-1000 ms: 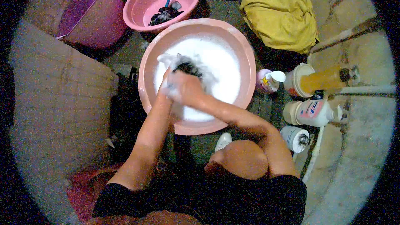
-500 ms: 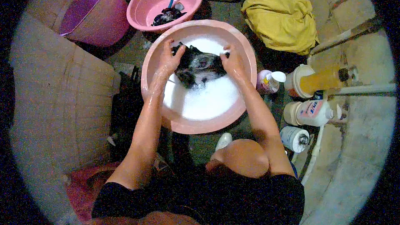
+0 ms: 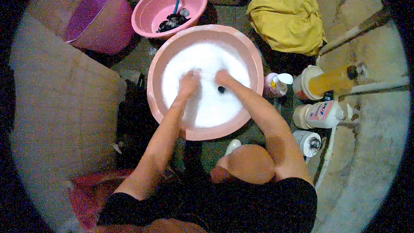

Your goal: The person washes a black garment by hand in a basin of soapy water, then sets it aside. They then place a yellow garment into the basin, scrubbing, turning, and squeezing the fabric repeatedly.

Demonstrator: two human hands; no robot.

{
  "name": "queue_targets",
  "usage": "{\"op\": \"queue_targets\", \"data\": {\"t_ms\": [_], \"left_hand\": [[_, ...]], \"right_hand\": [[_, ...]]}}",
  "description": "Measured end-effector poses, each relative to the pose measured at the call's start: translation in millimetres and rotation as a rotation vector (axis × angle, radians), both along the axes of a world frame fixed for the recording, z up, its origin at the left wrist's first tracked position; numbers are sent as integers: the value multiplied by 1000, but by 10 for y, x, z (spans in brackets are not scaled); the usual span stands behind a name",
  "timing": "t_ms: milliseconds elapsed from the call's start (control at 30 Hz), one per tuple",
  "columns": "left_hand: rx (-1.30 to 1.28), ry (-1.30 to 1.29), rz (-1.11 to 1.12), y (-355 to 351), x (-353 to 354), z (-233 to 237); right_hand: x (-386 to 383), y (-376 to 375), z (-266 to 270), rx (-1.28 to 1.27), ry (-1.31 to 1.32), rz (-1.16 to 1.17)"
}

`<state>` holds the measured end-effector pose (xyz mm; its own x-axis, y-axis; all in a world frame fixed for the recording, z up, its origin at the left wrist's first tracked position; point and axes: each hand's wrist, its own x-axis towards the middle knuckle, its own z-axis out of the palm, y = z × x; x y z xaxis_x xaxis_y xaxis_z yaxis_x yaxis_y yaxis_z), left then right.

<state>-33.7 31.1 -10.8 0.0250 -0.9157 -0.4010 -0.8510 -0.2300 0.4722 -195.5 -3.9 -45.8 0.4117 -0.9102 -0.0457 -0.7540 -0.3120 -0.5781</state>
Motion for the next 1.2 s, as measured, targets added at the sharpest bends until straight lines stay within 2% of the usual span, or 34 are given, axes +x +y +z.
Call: {"op": "queue_targets", "data": {"t_ms": [67,133,200,267,300,333,400,433,467,500,533,567,600,667,700,733,767,800,833,867,933,967,1000,1067,1133,1167,1200], "left_hand": [[191,726,407,44,-23,85],[98,1467,601,305,-21,375],[109,1699,581,349,27,403],[71,1704,517,396,47,342],[28,1665,477,425,34,295],[-20,1618,433,439,10,253],[-133,1537,363,393,-51,181],[-169,1527,346,349,-67,200],[-168,1528,349,297,-87,217],[-58,1640,562,187,-102,236],[51,1742,770,76,-114,274],[16,1598,752,21,-33,314],[-80,1452,593,-62,2,398],[-243,863,349,-180,159,538],[-255,698,227,-163,187,736],[-258,697,232,-170,211,610],[-355,309,173,-168,232,356],[-445,-80,105,-182,243,84],[-388,73,236,-165,189,-176],[-373,322,323,-190,170,-592],[-22,629,538,-110,-24,-738],[64,640,632,-63,-104,-433],[147,648,728,-13,-185,-123],[462,1824,646,-65,-80,-100],[186,1949,353,8,42,-194],[24,1691,256,-21,77,-317],[-58,1558,205,15,93,-243]], "right_hand": [[9,69,70,23,-266,-68],[248,432,1022,152,-466,-9],[476,708,1182,-306,-398,70],[558,856,1328,-427,-338,228],[559,858,1321,-388,-242,298],[507,823,1192,-383,-240,300],[352,658,859,-645,-192,193],[316,593,996,-561,-392,71],[245,475,894,-406,-222,-42],[151,336,726,-247,-52,-152],[77,206,745,-79,-75,-310],[-37,79,763,63,-236,-463],[-182,-93,461,-1,-212,-462],[-306,-112,572,24,-45,-369],[-301,-77,670,31,-45,-366],[-296,-50,790,63,159,-297],[-296,-13,846,95,362,-230],[-291,12,547,91,359,-235],[-278,22,-17,-59,282,-267],[-330,-74,-386,40,228,-181],[-430,-262,-1099,262,113,-27],[-355,-229,-1050,298,63,-42],[-279,-193,-997,334,13,-58],[165,345,566,213,-372,105],[357,652,1164,-48,-191,144],[365,667,1206,-106,-76,196],[348,608,1172,-109,-81,199]]}}
